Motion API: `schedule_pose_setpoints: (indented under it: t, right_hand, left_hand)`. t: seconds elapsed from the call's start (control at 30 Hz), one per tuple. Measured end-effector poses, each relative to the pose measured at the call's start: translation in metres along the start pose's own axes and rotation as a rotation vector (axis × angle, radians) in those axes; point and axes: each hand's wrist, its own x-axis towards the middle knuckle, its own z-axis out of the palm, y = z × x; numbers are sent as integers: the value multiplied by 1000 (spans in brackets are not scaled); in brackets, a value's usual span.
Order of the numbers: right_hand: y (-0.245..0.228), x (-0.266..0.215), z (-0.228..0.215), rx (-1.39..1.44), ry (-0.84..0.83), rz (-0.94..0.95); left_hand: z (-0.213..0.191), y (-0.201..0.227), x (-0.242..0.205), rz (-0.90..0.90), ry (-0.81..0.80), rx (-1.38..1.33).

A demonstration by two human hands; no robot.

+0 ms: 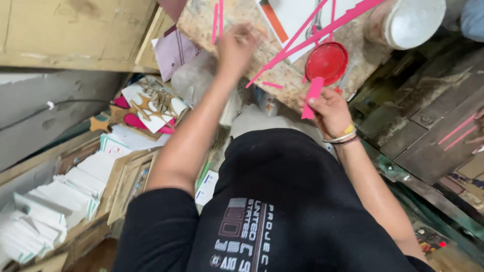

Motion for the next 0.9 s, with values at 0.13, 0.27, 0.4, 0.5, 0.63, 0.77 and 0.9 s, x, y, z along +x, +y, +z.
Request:
schedule_pose_setpoints:
  t: [0.13,0.27,0.4,0.5,0.63,0.77,0.9]
  right_hand:
    - [-6,4,23,50,-53,-10]
    - [4,16,26,-11,-91,-88]
    - [0,9,37,-53,-70,-80]
    - [0,11,43,-45,-90,-94]
    - [8,17,30,7,-81,-61]
    - [16,10,17,-51,34,-47]
    - [14,1,13,58,-16,-24]
  left_hand:
    - [20,75,-89,-87,-419,-303]
    - [36,77,-119,-257,-416,-634]
    - [43,63,-126,-335,-378,-756]
    - [35,60,-121,-252,-336,-751]
    - [0,38,-71,-208,-162,-502]
    - [-42,-27,12,-359,58,-155]
    - [-58,-57,55,-238,156,205]
